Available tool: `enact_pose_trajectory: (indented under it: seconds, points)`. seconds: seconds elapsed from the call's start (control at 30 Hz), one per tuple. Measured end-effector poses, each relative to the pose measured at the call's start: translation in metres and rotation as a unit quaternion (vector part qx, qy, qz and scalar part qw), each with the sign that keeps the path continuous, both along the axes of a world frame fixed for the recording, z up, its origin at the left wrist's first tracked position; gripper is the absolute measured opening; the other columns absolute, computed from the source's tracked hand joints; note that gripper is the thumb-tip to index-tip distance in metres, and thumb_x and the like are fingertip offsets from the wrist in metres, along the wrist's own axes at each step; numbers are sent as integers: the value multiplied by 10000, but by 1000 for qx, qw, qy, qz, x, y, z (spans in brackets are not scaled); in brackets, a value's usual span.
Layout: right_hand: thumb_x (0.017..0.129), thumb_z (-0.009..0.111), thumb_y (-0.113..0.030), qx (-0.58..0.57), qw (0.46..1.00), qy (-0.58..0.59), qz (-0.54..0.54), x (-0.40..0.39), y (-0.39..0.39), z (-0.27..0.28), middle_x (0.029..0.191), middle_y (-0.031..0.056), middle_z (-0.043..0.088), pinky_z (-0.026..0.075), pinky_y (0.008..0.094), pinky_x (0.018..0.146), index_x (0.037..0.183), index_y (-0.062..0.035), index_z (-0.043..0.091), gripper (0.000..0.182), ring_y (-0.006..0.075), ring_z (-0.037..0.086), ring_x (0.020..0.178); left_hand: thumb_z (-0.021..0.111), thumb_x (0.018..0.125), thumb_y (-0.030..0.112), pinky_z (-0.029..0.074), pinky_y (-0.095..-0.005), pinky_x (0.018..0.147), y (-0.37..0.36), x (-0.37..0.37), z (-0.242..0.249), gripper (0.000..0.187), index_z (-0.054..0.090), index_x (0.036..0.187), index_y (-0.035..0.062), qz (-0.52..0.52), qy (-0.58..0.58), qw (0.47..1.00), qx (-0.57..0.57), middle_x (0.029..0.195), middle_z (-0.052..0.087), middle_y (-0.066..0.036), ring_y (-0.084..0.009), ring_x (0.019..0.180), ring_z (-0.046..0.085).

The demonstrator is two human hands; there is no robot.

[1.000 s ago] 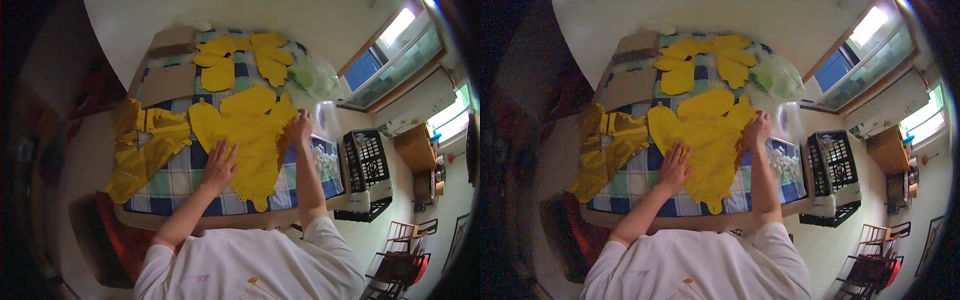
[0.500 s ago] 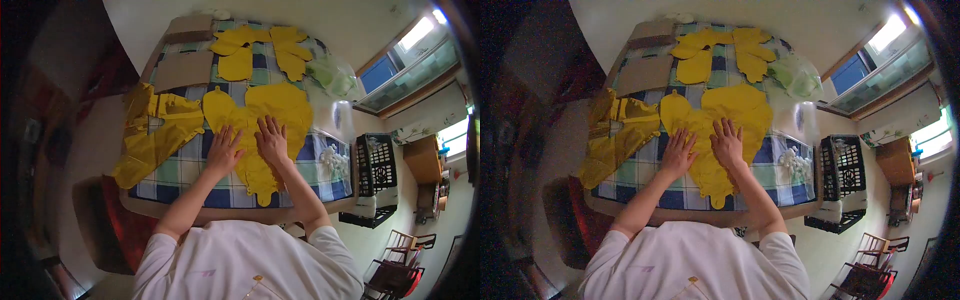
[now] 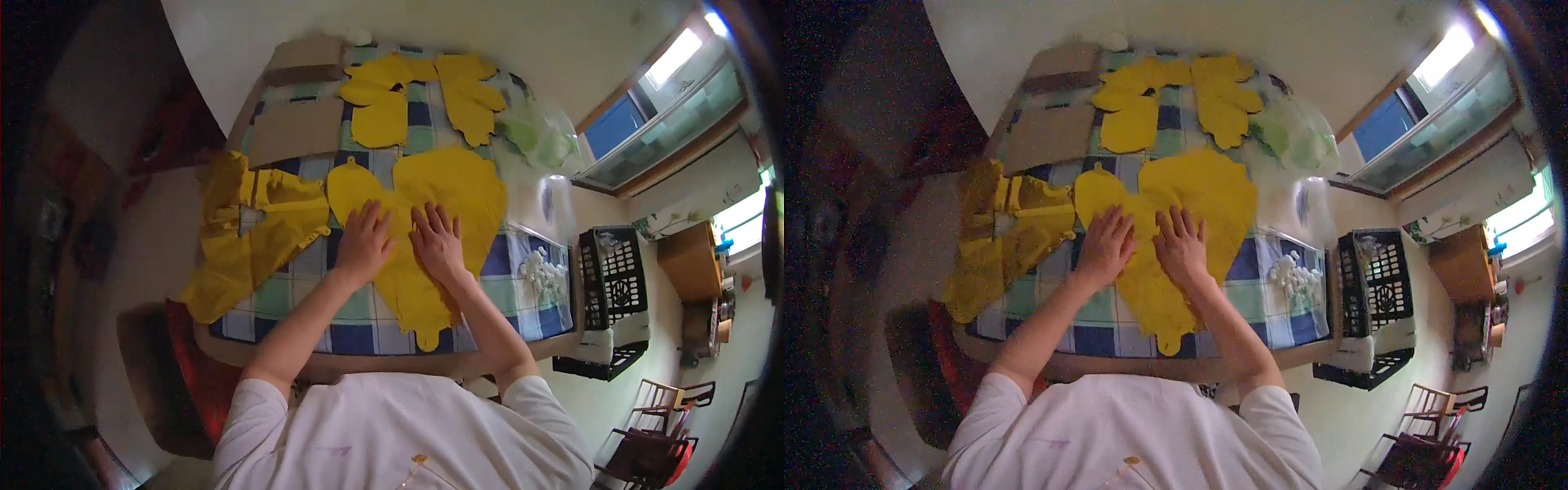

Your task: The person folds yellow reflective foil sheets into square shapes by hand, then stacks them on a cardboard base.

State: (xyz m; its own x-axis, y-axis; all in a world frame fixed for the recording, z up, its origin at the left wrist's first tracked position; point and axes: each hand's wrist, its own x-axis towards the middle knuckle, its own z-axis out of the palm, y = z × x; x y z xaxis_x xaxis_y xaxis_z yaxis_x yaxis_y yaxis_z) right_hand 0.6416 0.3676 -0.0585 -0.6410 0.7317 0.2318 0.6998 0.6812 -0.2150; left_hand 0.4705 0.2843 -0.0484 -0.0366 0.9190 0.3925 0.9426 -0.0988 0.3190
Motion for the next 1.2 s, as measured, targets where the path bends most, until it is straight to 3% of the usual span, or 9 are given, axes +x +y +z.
enact_pose_trajectory:
  seconds: [0.23, 0.33, 0.43, 0.53, 0.7, 0.93, 1.03, 1.13, 1.2]
  points:
    - [887, 501, -274, 20, 999, 19, 18, -12, 14, 5, 1426, 162, 351, 195, 583, 1056, 1352, -134, 422, 492, 349, 327, 1312, 592, 824, 121, 327, -484, 1031, 66, -41, 9, 372, 526, 1176, 18, -2, -19, 998, 53, 1274, 480, -187, -360, 1220, 426]
    - [878, 511, -237, 34, 998, 53, 28, -25, 43, 17, 1418, 154, 365, 200, 562, 1065, 1353, -121, 417, 498, 328, 323, 1321, 561, 827, 95, 326, -437, 1040, 117, -74, -7, 339, 523, 1145, -15, -13, 60, 994, 85, 1231, 491, -188, -339, 1234, 403]
    - [861, 522, -188, 41, 996, 46, 58, -55, 95, 24, 1406, 152, 379, 217, 537, 1068, 1347, -97, 417, 505, 311, 315, 1331, 537, 814, 40, 399, -420, 978, 155, -87, -4, 253, 561, 1057, -28, 7, 80, 997, 22, 1149, 537, -164, -317, 1144, 480]
    - [847, 521, -138, 42, 994, 16, 100, -86, 139, 17, 1395, 159, 393, 245, 525, 1056, 1328, -82, 430, 493, 315, 319, 1325, 542, 804, 46, 471, -409, 870, 174, -86, 13, 175, 608, 961, 4, 56, 43, 985, -158, 1052, 582, -130, -289, 1035, 548]
    - [809, 536, -95, 17, 987, 24, 158, -126, 164, 15, 1336, 134, 462, 359, 478, 983, 1200, -59, 526, 393, 313, 468, 1198, 581, 784, 93, 497, -417, 761, 196, -105, -12, 115, 649, 858, 36, 7, -7, 1000, -24, 899, 628, -136, -313, 900, 603]
    - [773, 575, -118, -3, 991, -16, 129, -151, 205, -17, 957, 160, 622, 480, 443, 773, 1010, -68, 599, 244, 365, 609, 871, 570, 777, 96, 496, -428, 694, 211, -128, 2, 119, 612, 764, -14, 23, -221, 975, 25, 733, 628, -159, -330, 731, 625]
    - [794, 572, -178, -17, 993, -18, 111, -153, 212, -11, 853, 198, 634, 469, 487, 777, 996, -56, 575, 236, 386, 613, 826, 587, 785, 102, 489, -405, 739, 206, -124, 16, 113, 611, 837, 4, 30, -245, 968, -46, 851, 625, -155, -342, 848, 602]
    - [821, 548, -203, -70, 996, 40, 26, -160, 205, 11, 838, 188, 636, 484, 471, 692, 929, -67, 643, 198, 388, 603, 776, 613, 786, 119, 455, -386, 815, 197, -111, 20, 199, 593, 966, 39, 110, 8, 990, 87, 986, 572, -140, -320, 968, 542]
    - [822, 549, -210, -102, 989, 102, 21, -162, 205, 18, 841, 192, 632, 480, 471, 680, 875, -55, 649, 192, 391, 598, 782, 622, 781, 122, 417, -394, 860, 191, -104, 23, 257, 570, 1026, 61, 124, 89, 988, 33, 1025, 533, -127, -300, 1024, 491]
